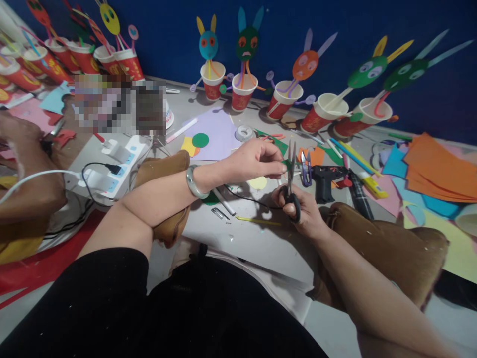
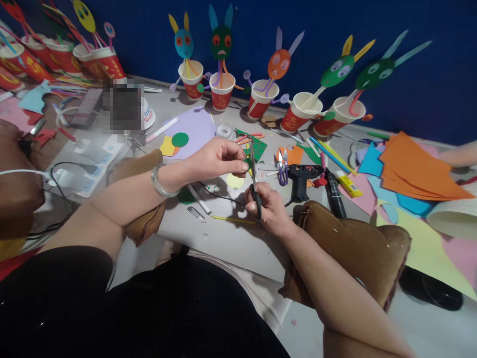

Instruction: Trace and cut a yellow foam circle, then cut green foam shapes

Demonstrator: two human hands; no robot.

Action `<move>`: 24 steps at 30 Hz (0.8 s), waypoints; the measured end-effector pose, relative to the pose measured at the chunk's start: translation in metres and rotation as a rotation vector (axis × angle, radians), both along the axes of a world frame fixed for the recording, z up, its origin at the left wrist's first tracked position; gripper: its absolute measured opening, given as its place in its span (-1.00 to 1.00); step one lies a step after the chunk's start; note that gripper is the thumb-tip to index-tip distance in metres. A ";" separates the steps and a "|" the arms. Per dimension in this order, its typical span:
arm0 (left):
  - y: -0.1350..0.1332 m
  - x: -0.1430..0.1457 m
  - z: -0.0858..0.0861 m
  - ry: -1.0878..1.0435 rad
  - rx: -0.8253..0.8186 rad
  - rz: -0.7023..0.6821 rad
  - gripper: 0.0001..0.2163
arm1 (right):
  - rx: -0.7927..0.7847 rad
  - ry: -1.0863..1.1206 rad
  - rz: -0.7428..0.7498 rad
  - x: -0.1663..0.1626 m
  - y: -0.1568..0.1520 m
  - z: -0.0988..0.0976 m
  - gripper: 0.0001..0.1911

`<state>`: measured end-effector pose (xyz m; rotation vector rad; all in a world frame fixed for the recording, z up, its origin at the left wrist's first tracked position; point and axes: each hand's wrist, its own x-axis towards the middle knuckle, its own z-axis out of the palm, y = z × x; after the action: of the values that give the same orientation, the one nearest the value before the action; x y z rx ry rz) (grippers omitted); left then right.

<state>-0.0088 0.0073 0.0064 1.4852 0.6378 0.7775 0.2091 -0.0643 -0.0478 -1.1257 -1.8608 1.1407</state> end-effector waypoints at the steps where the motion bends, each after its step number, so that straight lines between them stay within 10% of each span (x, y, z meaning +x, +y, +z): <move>1: 0.000 0.000 -0.001 -0.002 0.005 -0.006 -0.81 | 0.008 0.006 0.008 -0.001 0.000 0.001 -0.25; 24: 0.001 -0.002 0.000 0.026 0.035 -0.025 -0.80 | 0.018 -0.002 -0.007 0.000 -0.001 0.001 -0.21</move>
<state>-0.0104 0.0083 0.0061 1.5345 0.6265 0.7547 0.2088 -0.0650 -0.0464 -1.1232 -1.8632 1.1176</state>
